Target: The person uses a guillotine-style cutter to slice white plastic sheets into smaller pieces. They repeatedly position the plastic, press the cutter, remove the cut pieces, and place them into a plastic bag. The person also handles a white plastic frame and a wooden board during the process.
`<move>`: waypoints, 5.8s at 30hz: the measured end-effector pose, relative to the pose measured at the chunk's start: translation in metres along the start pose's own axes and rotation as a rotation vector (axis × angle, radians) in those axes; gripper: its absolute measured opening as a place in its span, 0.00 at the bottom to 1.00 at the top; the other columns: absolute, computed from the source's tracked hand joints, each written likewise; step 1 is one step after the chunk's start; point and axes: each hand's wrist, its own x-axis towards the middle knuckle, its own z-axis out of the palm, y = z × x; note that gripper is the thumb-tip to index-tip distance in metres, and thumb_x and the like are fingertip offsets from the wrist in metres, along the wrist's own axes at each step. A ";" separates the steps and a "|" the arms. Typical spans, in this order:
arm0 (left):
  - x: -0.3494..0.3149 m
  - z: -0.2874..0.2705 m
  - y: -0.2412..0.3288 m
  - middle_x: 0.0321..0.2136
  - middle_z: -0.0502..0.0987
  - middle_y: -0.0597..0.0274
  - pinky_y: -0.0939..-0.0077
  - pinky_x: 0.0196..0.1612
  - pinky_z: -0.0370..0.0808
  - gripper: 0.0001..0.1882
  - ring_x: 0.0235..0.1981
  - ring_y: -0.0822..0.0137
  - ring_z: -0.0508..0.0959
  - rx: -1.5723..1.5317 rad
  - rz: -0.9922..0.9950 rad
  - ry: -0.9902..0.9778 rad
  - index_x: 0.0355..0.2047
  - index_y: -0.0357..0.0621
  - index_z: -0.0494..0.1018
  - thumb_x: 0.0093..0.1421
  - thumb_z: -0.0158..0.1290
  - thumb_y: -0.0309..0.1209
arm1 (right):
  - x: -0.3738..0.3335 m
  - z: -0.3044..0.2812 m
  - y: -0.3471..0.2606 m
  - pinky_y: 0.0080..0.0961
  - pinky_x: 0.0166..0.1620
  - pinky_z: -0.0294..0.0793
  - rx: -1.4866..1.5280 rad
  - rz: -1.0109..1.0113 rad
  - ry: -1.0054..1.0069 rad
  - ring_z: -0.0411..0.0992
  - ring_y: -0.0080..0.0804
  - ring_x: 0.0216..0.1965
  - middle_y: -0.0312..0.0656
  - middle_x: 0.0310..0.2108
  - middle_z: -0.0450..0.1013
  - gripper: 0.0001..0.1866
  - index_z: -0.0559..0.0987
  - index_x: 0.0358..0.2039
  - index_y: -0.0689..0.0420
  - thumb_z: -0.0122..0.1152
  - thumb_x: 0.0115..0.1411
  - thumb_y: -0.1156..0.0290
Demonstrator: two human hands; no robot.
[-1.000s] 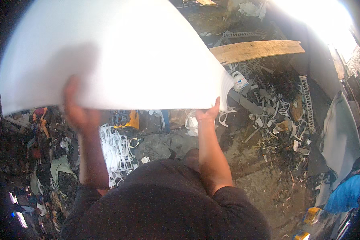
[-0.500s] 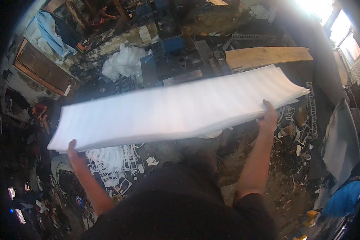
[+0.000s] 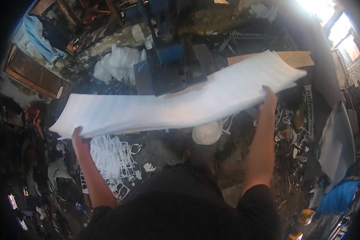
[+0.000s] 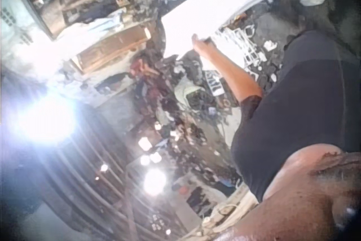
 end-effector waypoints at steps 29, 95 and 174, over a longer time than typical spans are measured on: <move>0.045 0.175 -0.260 0.47 0.77 0.54 0.57 0.59 0.74 0.22 0.50 0.56 0.78 -0.290 -0.446 -0.165 0.52 0.39 0.70 0.57 0.60 0.28 | 0.109 0.059 0.144 0.42 0.59 0.69 -0.683 -0.208 -0.454 0.71 0.44 0.56 0.54 0.55 0.71 0.41 0.71 0.58 0.65 0.75 0.48 0.57; 0.182 0.141 -0.171 0.45 0.78 0.47 0.60 0.41 0.83 0.37 0.41 0.56 0.82 0.447 -0.304 -0.572 0.58 0.31 0.63 0.50 0.67 0.30 | -0.106 0.187 0.052 0.35 0.50 0.73 -1.100 -0.506 -0.310 0.77 0.42 0.44 0.50 0.42 0.78 0.25 0.79 0.48 0.65 0.72 0.55 0.61; 0.023 0.196 -0.203 0.63 0.61 0.31 0.58 0.63 0.68 0.65 0.63 0.45 0.67 0.869 0.087 -0.473 0.72 0.36 0.42 0.47 0.74 0.50 | -0.083 0.209 0.091 0.45 0.58 0.67 -1.006 -0.646 -0.277 0.70 0.50 0.55 0.54 0.53 0.72 0.39 0.72 0.58 0.64 0.64 0.61 0.42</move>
